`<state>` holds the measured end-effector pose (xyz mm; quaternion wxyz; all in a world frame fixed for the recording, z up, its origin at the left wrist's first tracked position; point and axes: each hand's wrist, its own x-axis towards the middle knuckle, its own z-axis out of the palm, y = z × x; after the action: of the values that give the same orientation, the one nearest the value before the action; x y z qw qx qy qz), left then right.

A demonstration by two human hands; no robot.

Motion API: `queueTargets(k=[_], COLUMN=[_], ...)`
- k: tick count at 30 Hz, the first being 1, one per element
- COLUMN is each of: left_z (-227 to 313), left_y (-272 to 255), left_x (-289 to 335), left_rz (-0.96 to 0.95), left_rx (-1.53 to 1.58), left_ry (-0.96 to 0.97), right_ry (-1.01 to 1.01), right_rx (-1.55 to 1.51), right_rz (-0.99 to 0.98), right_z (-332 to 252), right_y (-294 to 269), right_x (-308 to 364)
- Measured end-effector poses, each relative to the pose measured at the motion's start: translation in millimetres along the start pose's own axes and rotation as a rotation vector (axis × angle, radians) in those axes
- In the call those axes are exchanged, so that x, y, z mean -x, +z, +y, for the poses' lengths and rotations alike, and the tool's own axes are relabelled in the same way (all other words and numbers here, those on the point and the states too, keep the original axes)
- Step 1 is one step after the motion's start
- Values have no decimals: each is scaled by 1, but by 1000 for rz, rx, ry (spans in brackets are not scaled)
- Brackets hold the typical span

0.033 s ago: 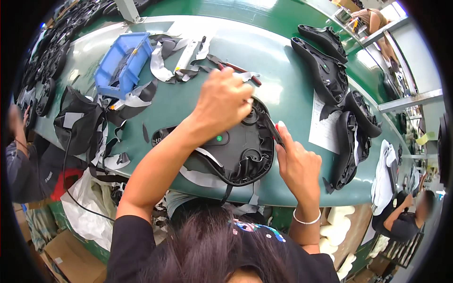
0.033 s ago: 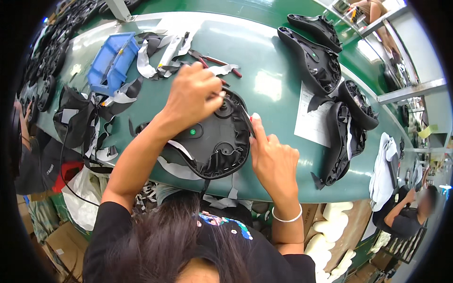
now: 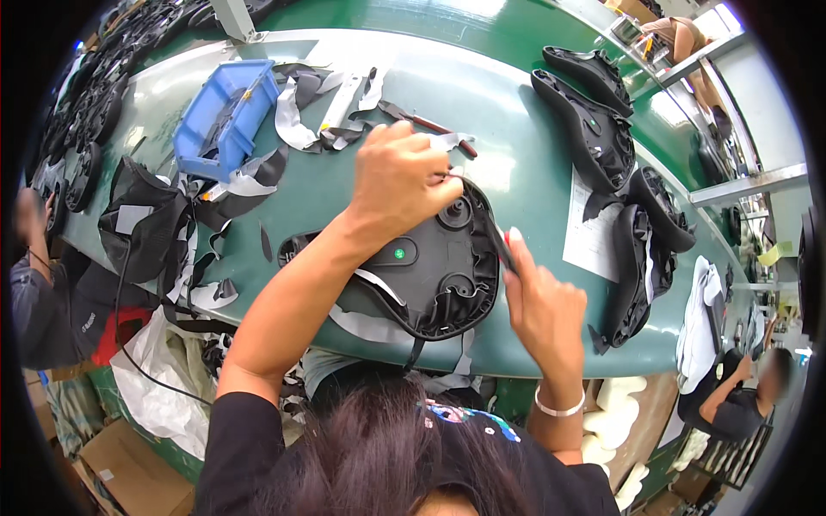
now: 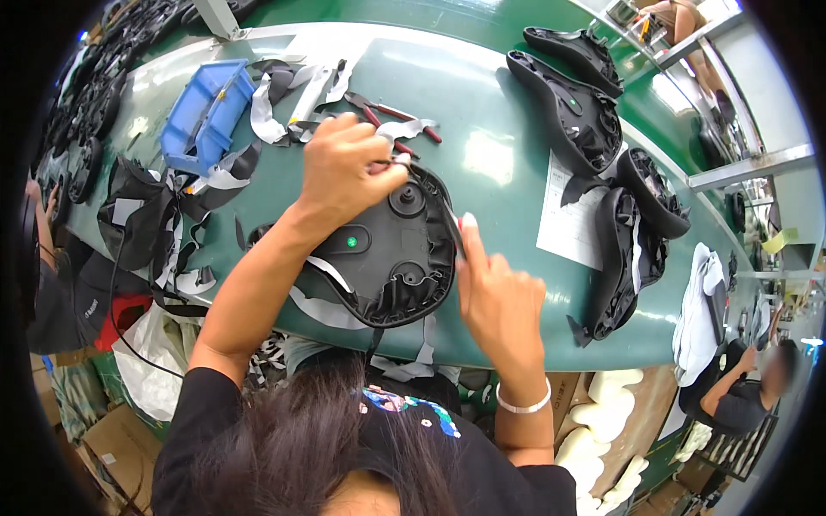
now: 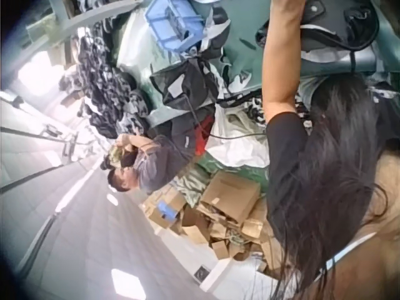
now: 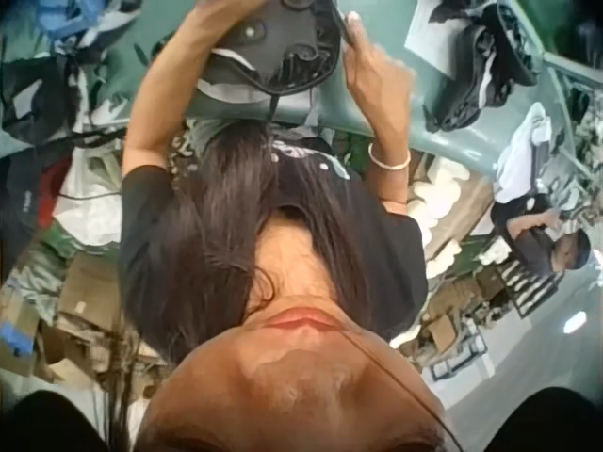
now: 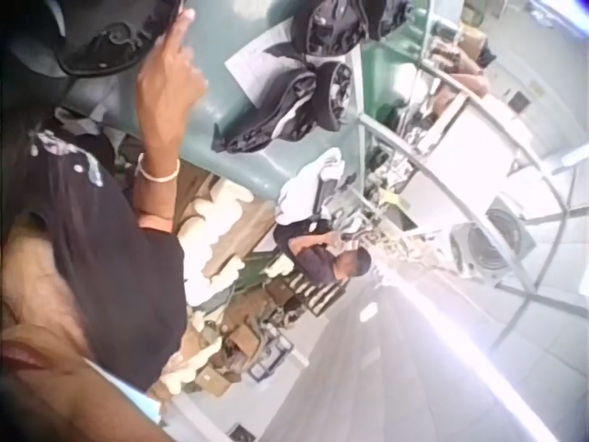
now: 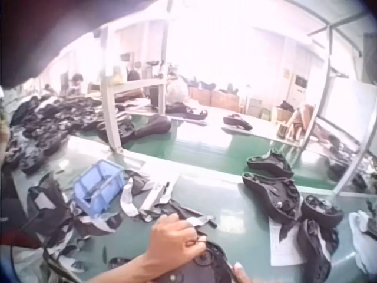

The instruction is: The person uses a red utility knife to trim excess black rubber or plastic material from the underside of bicycle seats. They repeatedly cut along the edges, peel away strips, and rotate the seat to access different areas, placing finished seats aside on the green workbench.

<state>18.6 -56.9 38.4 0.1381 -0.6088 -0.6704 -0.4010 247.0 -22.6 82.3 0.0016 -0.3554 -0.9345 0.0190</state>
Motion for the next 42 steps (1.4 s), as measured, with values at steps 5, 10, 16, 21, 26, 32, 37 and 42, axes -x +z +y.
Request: queueTargets(k=[5,10,16,21,26,32,37,42], left_z=[-24,11,14,-71,-27,-35,-14,-29], left_y=[0,-39,-85,-153,-78,-27,-39,-81], left_x=[15,55,57,37,8,21,3,-22], left_rz=[89,8,-273,369,-664,-401,-174,515], left_rx=[836,1510,1082,1885,268,815,1418,1519], left_ry=[-750,-1103,-197,-199,-129,136,-751,-548], right_ry=[-149,-422,-600,-367,-305,-495,-502,-237], right_rx=[-60,-59,18,94,137,-73,14,-108], right_rz=[-35,-38,-161,-154,-116,-214,-123,-130], right_z=[17,62,31,38,14,22,9,6], right_y=[-8,-18,-30,-25,-33,-41,-24,-12], right_x=[33,-46,-70,11,10,-49,-26,45])
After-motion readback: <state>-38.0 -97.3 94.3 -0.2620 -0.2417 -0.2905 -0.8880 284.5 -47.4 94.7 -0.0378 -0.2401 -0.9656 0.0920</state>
